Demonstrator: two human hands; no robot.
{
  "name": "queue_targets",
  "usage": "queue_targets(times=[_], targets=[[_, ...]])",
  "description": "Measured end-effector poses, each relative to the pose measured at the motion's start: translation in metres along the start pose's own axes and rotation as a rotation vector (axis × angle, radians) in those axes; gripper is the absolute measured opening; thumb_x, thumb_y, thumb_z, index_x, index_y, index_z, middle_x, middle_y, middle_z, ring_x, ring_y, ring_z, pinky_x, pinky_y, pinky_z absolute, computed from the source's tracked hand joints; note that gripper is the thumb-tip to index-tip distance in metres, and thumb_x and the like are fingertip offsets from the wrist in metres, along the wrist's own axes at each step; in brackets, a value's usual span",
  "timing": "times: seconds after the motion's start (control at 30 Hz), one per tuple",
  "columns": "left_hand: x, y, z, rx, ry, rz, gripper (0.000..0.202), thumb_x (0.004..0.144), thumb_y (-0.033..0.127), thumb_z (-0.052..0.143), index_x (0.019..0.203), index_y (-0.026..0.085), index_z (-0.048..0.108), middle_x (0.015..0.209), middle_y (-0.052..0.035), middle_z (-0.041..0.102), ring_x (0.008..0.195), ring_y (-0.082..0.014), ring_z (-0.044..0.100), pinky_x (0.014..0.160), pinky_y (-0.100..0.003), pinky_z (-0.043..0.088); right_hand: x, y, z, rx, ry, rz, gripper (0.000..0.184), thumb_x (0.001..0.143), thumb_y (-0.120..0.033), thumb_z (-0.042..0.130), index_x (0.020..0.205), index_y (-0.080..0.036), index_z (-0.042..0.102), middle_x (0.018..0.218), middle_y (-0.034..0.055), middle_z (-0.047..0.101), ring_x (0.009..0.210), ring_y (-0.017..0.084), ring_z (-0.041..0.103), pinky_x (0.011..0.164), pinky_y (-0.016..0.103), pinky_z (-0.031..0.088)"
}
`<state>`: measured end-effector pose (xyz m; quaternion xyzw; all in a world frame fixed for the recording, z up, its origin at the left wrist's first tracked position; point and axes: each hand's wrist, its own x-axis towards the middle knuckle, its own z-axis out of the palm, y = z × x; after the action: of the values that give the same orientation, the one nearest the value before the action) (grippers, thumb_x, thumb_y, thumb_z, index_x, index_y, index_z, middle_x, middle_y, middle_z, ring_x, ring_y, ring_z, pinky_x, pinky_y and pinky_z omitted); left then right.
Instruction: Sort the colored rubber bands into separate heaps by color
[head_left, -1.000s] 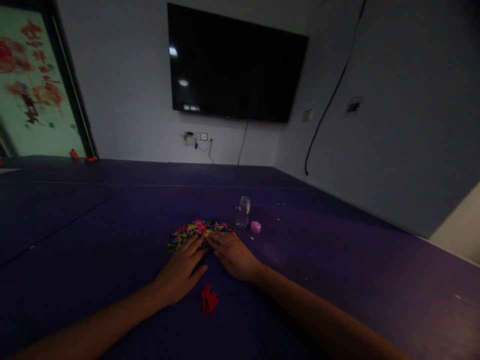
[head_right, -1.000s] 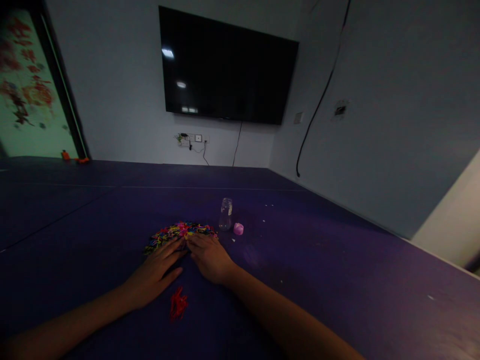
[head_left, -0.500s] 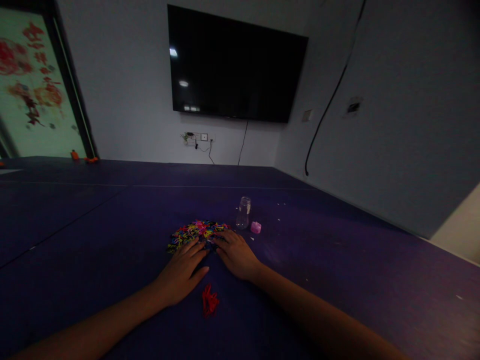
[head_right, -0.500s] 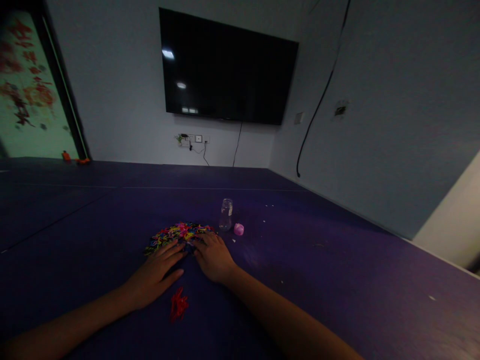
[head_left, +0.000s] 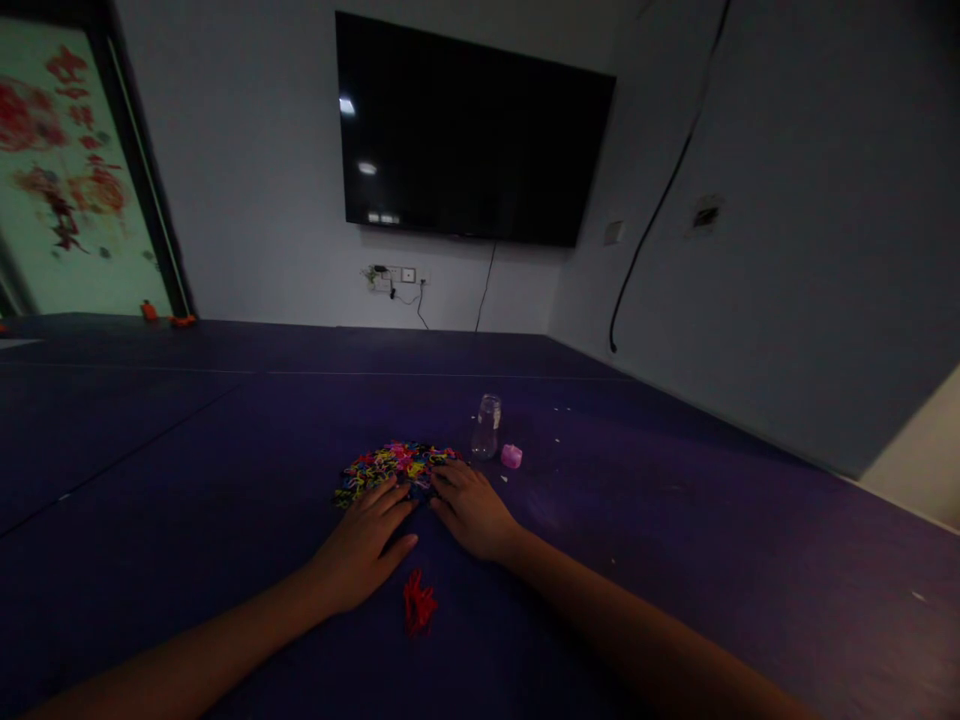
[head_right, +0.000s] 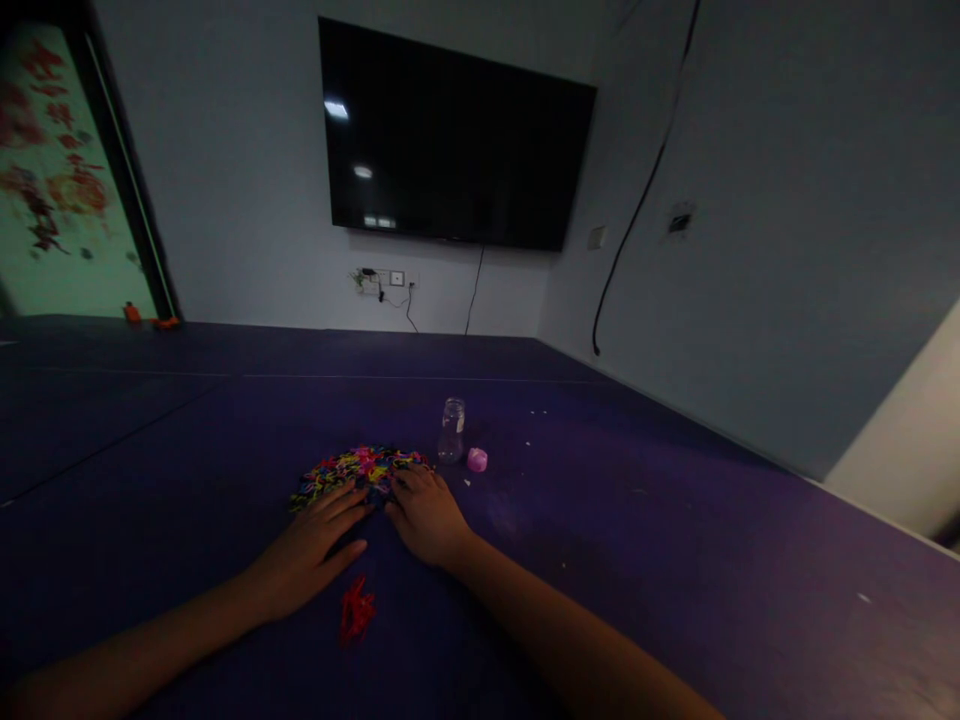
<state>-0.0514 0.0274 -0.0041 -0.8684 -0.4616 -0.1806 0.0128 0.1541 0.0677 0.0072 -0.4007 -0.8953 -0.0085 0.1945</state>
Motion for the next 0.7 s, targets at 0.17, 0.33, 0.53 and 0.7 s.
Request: queue_targets(times=[0.17, 0.33, 0.53, 0.7], targets=[[-0.0007, -0.0015, 0.0013, -0.003, 0.024, 0.016, 0.044, 0.092, 0.046, 0.042, 0.127, 0.022, 0.052, 0.138, -0.0082, 0.049, 0.132, -0.0272, 0.036, 0.106, -0.048, 0.034, -0.0003, -0.0013, -0.002, 0.029, 0.025, -0.013, 0.034, 0.093, -0.028, 0.041, 0.122, -0.017, 0.057, 0.127, 0.0099, 0.055, 0.121, 0.023, 0.044, 0.102, 0.039, 0.035], [-0.0004, -0.0023, 0.0015, -0.01, 0.009, 0.01, 0.044, 0.092, 0.046, 0.042, 0.127, 0.021, 0.053, 0.139, -0.0087, 0.049, 0.132, -0.0275, 0.036, 0.105, -0.049, 0.034, -0.0007, -0.0014, -0.0023, 0.046, 0.022, -0.011, 0.03, 0.093, -0.029, 0.044, 0.113, -0.018, 0.063, 0.121, 0.0093, 0.057, 0.118, 0.023, 0.047, 0.101, 0.039, 0.036], [-0.0006, 0.0, -0.0006, -0.004, -0.015, -0.009, 0.045, 0.092, 0.045, 0.041, 0.127, 0.021, 0.052, 0.14, -0.009, 0.047, 0.132, -0.0279, 0.036, 0.105, -0.049, 0.034, -0.0016, 0.0005, -0.0002, 0.035, -0.002, -0.008, 0.039, 0.092, -0.035, 0.045, 0.127, -0.02, 0.054, 0.134, 0.0102, 0.049, 0.127, 0.026, 0.039, 0.103, 0.044, 0.033], [-0.0001, 0.0015, -0.0017, -0.003, -0.01, -0.006, 0.044, 0.091, 0.044, 0.042, 0.127, 0.021, 0.053, 0.14, -0.0083, 0.047, 0.133, -0.0274, 0.035, 0.106, -0.048, 0.034, -0.0012, 0.0016, 0.0026, 0.019, -0.022, 0.014, 0.042, 0.092, -0.037, 0.043, 0.128, -0.018, 0.053, 0.137, 0.011, 0.047, 0.129, 0.028, 0.036, 0.105, 0.047, 0.031]])
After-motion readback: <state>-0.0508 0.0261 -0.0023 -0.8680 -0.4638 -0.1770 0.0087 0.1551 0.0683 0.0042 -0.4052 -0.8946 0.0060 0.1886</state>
